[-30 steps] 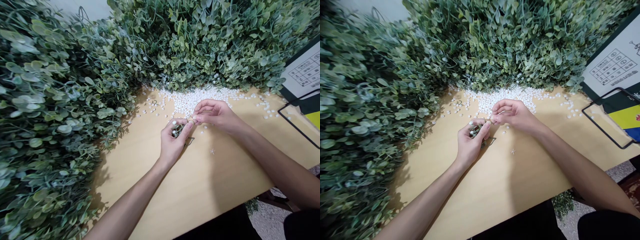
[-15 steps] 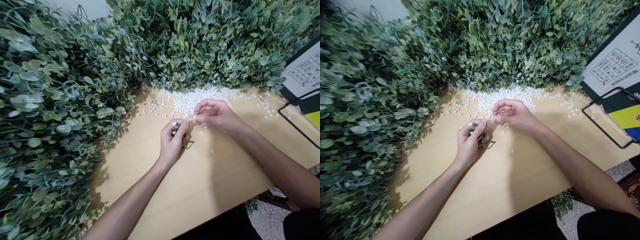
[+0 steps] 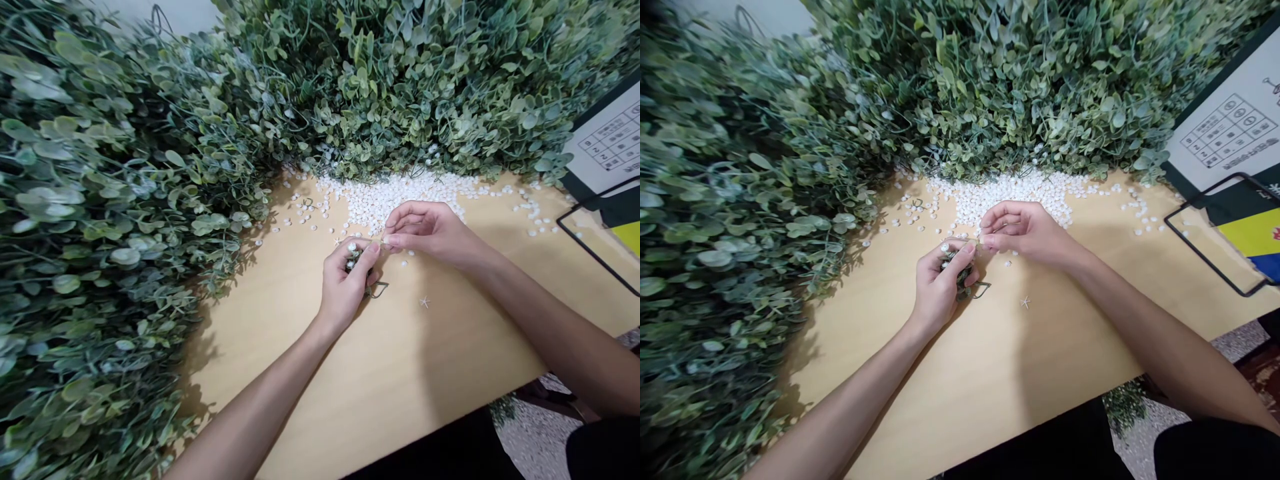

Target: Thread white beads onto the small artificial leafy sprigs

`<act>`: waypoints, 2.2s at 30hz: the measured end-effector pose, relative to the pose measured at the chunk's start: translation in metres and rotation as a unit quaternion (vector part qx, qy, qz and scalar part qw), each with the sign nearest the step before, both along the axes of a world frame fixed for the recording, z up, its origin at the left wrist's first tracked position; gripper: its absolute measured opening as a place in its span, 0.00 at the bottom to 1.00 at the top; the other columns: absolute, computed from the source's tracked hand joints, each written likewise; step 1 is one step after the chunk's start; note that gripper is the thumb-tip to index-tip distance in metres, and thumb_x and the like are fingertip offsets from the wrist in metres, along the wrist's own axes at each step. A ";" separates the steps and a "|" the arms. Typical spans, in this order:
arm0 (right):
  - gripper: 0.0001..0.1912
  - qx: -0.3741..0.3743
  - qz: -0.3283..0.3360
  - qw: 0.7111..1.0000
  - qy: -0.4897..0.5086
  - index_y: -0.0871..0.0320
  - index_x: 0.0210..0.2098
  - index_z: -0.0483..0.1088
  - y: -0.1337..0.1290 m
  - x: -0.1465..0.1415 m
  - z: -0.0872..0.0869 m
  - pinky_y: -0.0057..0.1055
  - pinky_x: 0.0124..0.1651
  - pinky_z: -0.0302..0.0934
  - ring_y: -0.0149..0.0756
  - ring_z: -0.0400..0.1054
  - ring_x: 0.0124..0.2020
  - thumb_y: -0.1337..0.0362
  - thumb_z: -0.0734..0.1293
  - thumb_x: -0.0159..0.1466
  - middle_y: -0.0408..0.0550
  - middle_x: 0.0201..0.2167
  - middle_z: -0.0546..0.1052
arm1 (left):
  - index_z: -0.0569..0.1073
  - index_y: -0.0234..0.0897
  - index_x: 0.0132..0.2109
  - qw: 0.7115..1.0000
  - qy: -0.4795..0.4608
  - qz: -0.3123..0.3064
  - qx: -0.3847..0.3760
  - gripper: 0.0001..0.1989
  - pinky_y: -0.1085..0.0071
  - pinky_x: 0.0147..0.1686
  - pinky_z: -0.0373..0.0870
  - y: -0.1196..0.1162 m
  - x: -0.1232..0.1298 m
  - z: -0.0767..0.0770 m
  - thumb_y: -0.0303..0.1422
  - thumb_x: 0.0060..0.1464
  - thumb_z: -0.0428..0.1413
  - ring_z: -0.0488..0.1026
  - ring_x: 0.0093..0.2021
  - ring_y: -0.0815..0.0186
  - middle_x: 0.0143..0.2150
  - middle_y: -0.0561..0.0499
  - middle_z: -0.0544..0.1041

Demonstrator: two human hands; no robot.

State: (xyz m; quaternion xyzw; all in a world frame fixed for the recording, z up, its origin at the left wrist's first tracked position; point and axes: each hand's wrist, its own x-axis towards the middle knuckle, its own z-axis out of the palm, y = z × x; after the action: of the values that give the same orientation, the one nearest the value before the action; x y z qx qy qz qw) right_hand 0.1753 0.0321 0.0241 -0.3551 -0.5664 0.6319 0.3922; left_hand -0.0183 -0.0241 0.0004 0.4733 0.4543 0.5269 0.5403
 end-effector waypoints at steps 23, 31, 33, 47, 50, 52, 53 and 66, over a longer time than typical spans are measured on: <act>0.15 0.010 -0.019 1.000 0.001 0.57 0.39 0.78 0.000 -0.001 0.000 0.31 0.43 0.75 0.34 0.78 0.36 0.63 0.83 0.55 0.45 0.36 0.83 | 0.75 0.37 0.31 1.000 -0.005 0.009 -0.023 0.16 0.75 0.21 0.60 0.000 0.002 0.003 0.43 0.60 0.66 0.63 0.20 0.74 0.22 0.56 0.68; 0.19 0.010 -0.019 1.000 0.007 0.57 0.38 0.79 -0.001 -0.001 0.000 0.30 0.45 0.75 0.34 0.79 0.38 0.63 0.85 0.50 0.45 0.36 0.83 | 0.74 0.37 0.32 1.000 -0.002 0.002 -0.021 0.16 0.75 0.20 0.61 0.000 0.002 0.004 0.43 0.60 0.66 0.64 0.20 0.74 0.23 0.56 0.67; 0.19 0.015 -0.021 1.000 0.007 0.57 0.37 0.79 -0.001 -0.002 -0.001 0.31 0.45 0.75 0.35 0.79 0.38 0.63 0.86 0.49 0.45 0.36 0.84 | 0.74 0.37 0.33 1.000 -0.011 0.001 -0.026 0.16 0.75 0.20 0.60 -0.001 0.002 0.004 0.43 0.60 0.66 0.64 0.21 0.74 0.24 0.56 0.67; 0.18 0.078 -0.041 0.996 -0.012 0.57 0.34 0.81 -0.006 -0.004 0.003 0.32 0.41 0.75 0.36 0.80 0.35 0.53 0.85 0.52 0.47 0.33 0.85 | 0.77 0.36 0.34 1.000 -0.026 -0.010 -0.007 0.15 0.75 0.21 0.59 -0.002 0.004 0.003 0.43 0.62 0.65 0.64 0.22 0.74 0.28 0.54 0.70; 0.18 0.090 -0.044 0.995 -0.014 0.57 0.34 0.80 -0.007 -0.005 0.002 0.33 0.41 0.76 0.37 0.80 0.34 0.53 0.84 0.52 0.47 0.32 0.85 | 0.77 0.36 0.34 0.999 -0.033 -0.007 -0.016 0.16 0.75 0.20 0.60 -0.002 0.004 0.002 0.44 0.61 0.66 0.64 0.22 0.75 0.28 0.53 0.71; 0.18 0.096 -0.047 0.994 -0.014 0.57 0.33 0.80 -0.008 -0.005 0.001 0.33 0.41 0.76 0.37 0.81 0.34 0.53 0.84 0.53 0.47 0.32 0.85 | 0.77 0.35 0.34 0.999 -0.039 -0.008 -0.020 0.16 0.76 0.20 0.60 -0.002 0.003 0.002 0.44 0.60 0.66 0.65 0.21 0.75 0.29 0.53 0.72; 0.18 0.099 -0.050 0.994 -0.013 0.57 0.33 0.80 -0.008 -0.006 0.000 0.33 0.41 0.76 0.37 0.81 0.34 0.53 0.84 0.53 0.47 0.32 0.85 | 0.77 0.35 0.34 0.999 -0.042 -0.009 -0.020 0.16 0.76 0.19 0.60 -0.002 0.003 0.001 0.44 0.60 0.66 0.65 0.21 0.75 0.29 0.53 0.72; 0.19 0.111 -0.080 0.991 -0.002 0.56 0.33 0.80 -0.013 -0.014 -0.007 0.34 0.37 0.75 0.39 0.81 0.32 0.50 0.83 0.54 0.47 0.31 0.84 | 0.78 0.35 0.35 0.998 -0.057 -0.012 -0.015 0.15 0.76 0.20 0.60 -0.001 0.001 0.000 0.43 0.60 0.66 0.65 0.22 0.74 0.28 0.54 0.71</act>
State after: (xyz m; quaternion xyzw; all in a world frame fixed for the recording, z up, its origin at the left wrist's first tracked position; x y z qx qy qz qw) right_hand 0.1615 0.0187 0.0169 -0.3550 -0.6039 0.5304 0.4775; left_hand -0.0169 -0.0250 0.0007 0.4402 0.4247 0.5395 0.5786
